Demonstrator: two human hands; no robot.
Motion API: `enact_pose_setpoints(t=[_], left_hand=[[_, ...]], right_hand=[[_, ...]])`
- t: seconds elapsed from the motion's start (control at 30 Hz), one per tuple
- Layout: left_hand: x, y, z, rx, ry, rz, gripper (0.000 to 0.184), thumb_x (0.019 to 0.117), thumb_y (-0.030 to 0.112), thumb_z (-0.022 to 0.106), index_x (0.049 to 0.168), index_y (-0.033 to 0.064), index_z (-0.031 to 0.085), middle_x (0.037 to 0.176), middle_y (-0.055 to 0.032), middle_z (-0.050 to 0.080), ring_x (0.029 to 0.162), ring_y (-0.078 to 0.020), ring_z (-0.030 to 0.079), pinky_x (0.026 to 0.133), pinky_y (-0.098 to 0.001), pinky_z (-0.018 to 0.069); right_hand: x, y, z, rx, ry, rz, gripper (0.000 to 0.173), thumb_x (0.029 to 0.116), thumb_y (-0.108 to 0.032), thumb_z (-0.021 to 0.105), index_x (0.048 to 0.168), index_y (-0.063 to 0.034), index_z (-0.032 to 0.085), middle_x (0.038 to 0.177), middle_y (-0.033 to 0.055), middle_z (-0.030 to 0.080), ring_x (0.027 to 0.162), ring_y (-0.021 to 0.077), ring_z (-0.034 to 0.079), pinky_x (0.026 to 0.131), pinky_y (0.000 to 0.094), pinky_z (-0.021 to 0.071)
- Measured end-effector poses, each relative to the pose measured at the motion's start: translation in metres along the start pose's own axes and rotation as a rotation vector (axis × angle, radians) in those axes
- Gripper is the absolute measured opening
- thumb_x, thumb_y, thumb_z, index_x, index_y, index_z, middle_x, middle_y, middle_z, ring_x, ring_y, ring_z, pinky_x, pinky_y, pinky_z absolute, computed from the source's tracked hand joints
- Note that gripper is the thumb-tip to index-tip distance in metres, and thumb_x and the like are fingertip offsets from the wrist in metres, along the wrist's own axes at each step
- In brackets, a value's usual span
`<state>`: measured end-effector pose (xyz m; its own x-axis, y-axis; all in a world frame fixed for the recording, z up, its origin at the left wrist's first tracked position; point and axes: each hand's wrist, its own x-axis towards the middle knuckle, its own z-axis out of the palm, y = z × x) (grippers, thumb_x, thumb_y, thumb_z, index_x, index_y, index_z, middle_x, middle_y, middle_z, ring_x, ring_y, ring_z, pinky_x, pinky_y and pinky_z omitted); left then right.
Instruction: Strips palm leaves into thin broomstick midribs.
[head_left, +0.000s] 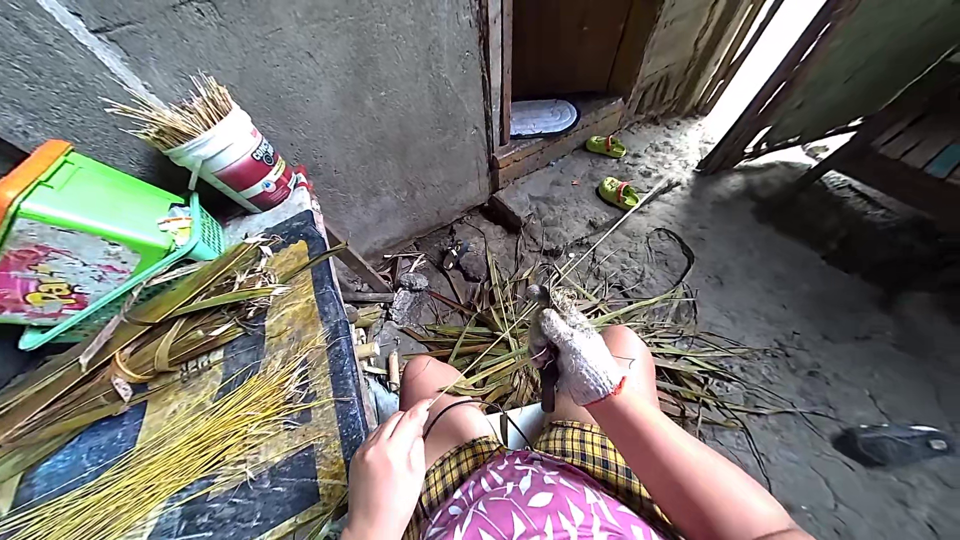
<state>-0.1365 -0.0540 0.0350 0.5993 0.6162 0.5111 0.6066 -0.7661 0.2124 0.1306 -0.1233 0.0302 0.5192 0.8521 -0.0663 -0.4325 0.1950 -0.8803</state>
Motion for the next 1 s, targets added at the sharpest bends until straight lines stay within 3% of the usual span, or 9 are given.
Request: enact_pose_setpoints(t=[0.13,0.27,0.37,0.53,0.7,0.8,0.9,0.97,1.0], left_hand=[[-0.002,0.002,0.003,-0.058,-0.064,-0.035,0.033,0.0980,0.017,0.048,0.106,0.0108,0.080,0.086,-0.0054,0.076,0.071,-0.0185,0.074,0.064,-0.0364,0.0610],[0.005,0.013,0.005,-0.097,-0.054,0.010,0.033,0.1007,0.024,0.051,0.113,0.0117,0.079,0.089,-0.0057,0.078,0.078,-0.0194,0.076,0.069,-0.0366,0.0619],[0.011,0.021,0.006,-0.084,0.011,0.064,0.030,0.1004,0.021,0.053,0.110,0.0104,0.079,0.087,-0.0055,0.077,0.079,-0.0193,0.076,0.069,-0.0344,0.0618],[0.013,0.018,0.000,-0.042,0.035,0.106,0.029,0.0975,0.013,0.052,0.107,0.0099,0.080,0.087,-0.0058,0.077,0.077,-0.0187,0.075,0.069,-0.0326,0.0612],[0.006,0.001,-0.008,0.043,0.075,0.103,0.030,0.0993,0.016,0.051,0.104,0.0094,0.080,0.084,-0.0073,0.077,0.076,-0.0207,0.075,0.068,-0.0327,0.0603],[0.001,-0.008,-0.013,0.064,0.069,0.088,0.030,0.0993,0.016,0.052,0.104,0.0088,0.080,0.084,-0.0080,0.077,0.075,-0.0210,0.075,0.068,-0.0330,0.0604],[-0.002,-0.011,-0.014,0.052,0.062,0.060,0.030,0.0999,0.017,0.051,0.102,0.0082,0.080,0.083,-0.0079,0.076,0.075,-0.0203,0.075,0.067,-0.0328,0.0601],[-0.003,-0.010,-0.013,0.020,0.046,0.024,0.031,0.0998,0.018,0.051,0.101,0.0078,0.080,0.084,-0.0083,0.077,0.076,-0.0206,0.076,0.067,-0.0334,0.0602],[-0.003,-0.009,-0.013,-0.003,0.027,0.004,0.032,0.0997,0.019,0.050,0.101,0.0081,0.080,0.085,-0.0078,0.077,0.076,-0.0195,0.076,0.067,-0.0331,0.0604]], right_hand=[[-0.021,0.018,0.014,-0.100,-0.229,0.056,0.049,0.0972,-0.017,0.050,0.145,-0.0053,0.046,0.070,-0.0026,0.055,0.057,0.0101,0.056,0.055,0.0297,0.0527],[-0.044,0.033,0.034,-0.170,-0.349,0.156,0.044,0.0973,-0.016,0.054,0.140,-0.0058,0.052,0.079,-0.0019,0.061,0.060,0.0075,0.058,0.055,0.0253,0.0525],[-0.054,0.036,0.043,-0.169,-0.376,0.208,0.040,0.0978,-0.016,0.055,0.137,-0.0064,0.054,0.081,-0.0014,0.063,0.063,0.0071,0.060,0.058,0.0242,0.0534],[-0.038,0.027,0.033,-0.092,-0.305,0.152,0.038,0.0977,-0.015,0.052,0.134,-0.0060,0.054,0.072,-0.0031,0.059,0.058,0.0083,0.058,0.054,0.0265,0.0524],[0.002,-0.003,0.003,0.021,0.011,0.077,0.034,0.1045,-0.014,0.042,0.138,-0.0078,0.048,0.067,-0.0017,0.053,0.054,0.0102,0.055,0.052,0.0278,0.0520],[0.021,-0.014,-0.018,0.059,0.138,0.035,0.024,0.1092,-0.017,0.038,0.127,-0.0099,0.052,0.069,-0.0015,0.053,0.055,0.0098,0.055,0.053,0.0266,0.0517],[0.027,-0.017,-0.025,0.098,0.187,-0.001,0.020,0.1098,-0.018,0.036,0.105,-0.0090,0.054,0.067,-0.0004,0.054,0.053,0.0109,0.055,0.052,0.0271,0.0524],[0.021,-0.013,-0.019,0.094,0.134,0.020,0.017,0.1098,-0.018,0.036,0.109,-0.0098,0.052,0.067,-0.0018,0.053,0.053,0.0100,0.054,0.051,0.0264,0.0515],[0.012,-0.008,-0.012,0.066,0.068,0.040,0.020,0.1086,-0.017,0.037,0.123,-0.0098,0.050,0.069,-0.0024,0.053,0.054,0.0098,0.054,0.052,0.0268,0.0518]])
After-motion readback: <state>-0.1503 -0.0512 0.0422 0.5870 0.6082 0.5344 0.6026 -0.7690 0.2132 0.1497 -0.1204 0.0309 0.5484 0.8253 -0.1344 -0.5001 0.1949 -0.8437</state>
